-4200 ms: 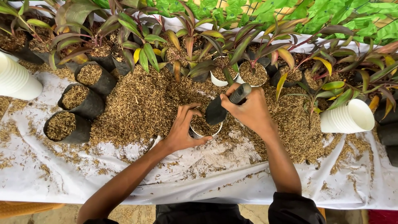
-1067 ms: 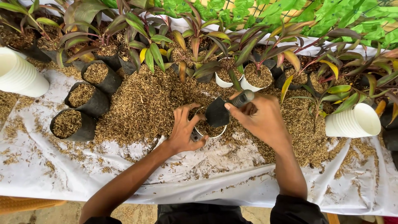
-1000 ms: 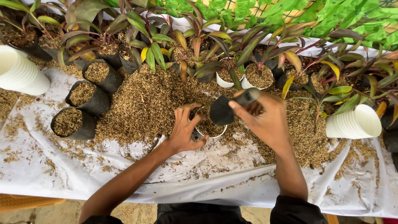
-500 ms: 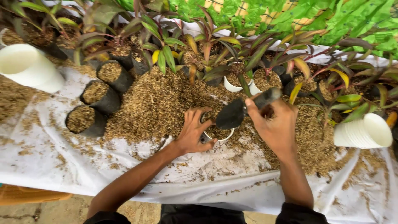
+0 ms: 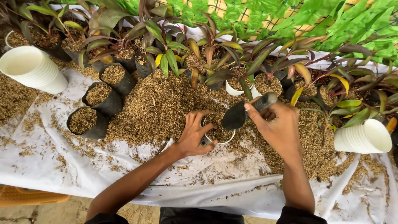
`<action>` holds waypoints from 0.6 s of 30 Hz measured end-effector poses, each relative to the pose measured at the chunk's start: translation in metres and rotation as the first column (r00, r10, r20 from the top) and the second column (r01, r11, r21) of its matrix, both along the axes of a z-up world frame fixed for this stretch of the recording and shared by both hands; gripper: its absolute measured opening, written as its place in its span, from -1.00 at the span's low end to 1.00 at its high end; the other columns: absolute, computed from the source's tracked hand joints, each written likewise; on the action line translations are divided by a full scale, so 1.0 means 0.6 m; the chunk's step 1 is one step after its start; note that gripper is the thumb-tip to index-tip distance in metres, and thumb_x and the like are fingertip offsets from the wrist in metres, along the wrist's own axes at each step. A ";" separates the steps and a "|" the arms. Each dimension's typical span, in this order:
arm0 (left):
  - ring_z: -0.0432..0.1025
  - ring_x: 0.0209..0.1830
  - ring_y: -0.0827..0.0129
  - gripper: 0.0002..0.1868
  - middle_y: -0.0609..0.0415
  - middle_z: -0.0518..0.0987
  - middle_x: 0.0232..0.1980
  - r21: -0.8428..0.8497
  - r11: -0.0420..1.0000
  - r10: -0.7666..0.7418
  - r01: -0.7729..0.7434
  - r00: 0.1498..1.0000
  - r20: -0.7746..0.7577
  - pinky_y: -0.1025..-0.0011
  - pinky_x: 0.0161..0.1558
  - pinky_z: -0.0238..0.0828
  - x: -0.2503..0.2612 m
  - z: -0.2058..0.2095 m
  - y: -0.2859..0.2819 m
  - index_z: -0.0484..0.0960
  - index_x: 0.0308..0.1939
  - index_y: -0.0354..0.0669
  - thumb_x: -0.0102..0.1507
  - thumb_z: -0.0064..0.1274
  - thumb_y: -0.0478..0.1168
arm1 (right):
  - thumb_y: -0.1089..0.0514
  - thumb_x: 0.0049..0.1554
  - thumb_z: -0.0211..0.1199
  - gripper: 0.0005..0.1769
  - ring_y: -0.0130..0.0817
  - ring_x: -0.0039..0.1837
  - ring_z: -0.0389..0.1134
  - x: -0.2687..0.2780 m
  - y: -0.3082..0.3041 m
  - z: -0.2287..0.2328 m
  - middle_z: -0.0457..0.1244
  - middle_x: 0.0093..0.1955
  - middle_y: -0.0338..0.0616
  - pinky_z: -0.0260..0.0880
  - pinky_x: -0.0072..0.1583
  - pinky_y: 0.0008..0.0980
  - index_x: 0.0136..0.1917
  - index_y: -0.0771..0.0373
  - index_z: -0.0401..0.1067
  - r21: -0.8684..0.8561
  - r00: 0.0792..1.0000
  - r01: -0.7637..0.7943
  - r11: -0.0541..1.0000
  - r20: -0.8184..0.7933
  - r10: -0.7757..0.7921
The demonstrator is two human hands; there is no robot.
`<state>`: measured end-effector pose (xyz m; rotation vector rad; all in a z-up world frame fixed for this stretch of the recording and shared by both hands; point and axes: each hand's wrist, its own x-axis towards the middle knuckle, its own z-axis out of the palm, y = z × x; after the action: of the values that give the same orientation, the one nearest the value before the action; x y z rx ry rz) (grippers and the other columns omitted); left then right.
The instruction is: Potting a small plant into a plastic cup using soil and a hand trowel.
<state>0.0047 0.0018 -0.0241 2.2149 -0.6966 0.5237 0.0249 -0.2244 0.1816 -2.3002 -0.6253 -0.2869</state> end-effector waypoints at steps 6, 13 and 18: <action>0.08 0.27 0.02 -0.44 -0.09 0.28 0.27 0.003 1.000 -0.002 0.002 1.000 -0.025 -0.03 0.25 -0.01 0.000 -0.002 0.001 0.57 -0.14 0.05 0.15 -0.21 0.36 | 0.21 0.16 0.29 -0.80 -0.29 -0.56 0.18 -0.027 0.026 0.003 0.24 -0.55 0.07 0.32 -0.36 -0.31 -0.19 0.44 0.50 -0.031 0.981 -0.027 0.999 -0.195 0.021; 0.13 0.20 0.04 -0.52 -0.09 0.33 0.21 -0.096 0.995 0.014 -0.013 1.000 0.007 0.01 0.22 0.03 0.007 0.022 0.006 0.57 -0.10 0.05 0.15 -0.13 0.25 | 0.18 0.15 0.36 -0.83 -0.37 -0.60 0.10 -0.010 -0.002 0.013 0.20 -0.60 -0.08 0.22 -0.41 -0.38 -0.18 0.36 0.55 0.059 1.000 -0.025 0.998 0.009 0.025; 0.34 0.04 0.30 -0.64 0.17 0.52 -0.06 -0.121 0.947 0.317 -0.298 0.924 0.213 0.27 0.18 0.01 0.053 0.127 0.043 0.56 -0.17 -0.05 0.34 -0.14 0.12 | 0.22 0.22 0.33 -0.86 -0.44 -0.39 0.24 -0.022 -0.056 -0.001 0.35 -0.28 -0.11 0.26 -0.33 -0.45 -0.07 0.38 0.54 0.174 0.928 0.169 0.970 0.303 -0.216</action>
<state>0.0364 0.0279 0.0520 2.2136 -0.4295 0.9641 0.0118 -0.2578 0.1808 -2.1922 -0.5140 -0.7879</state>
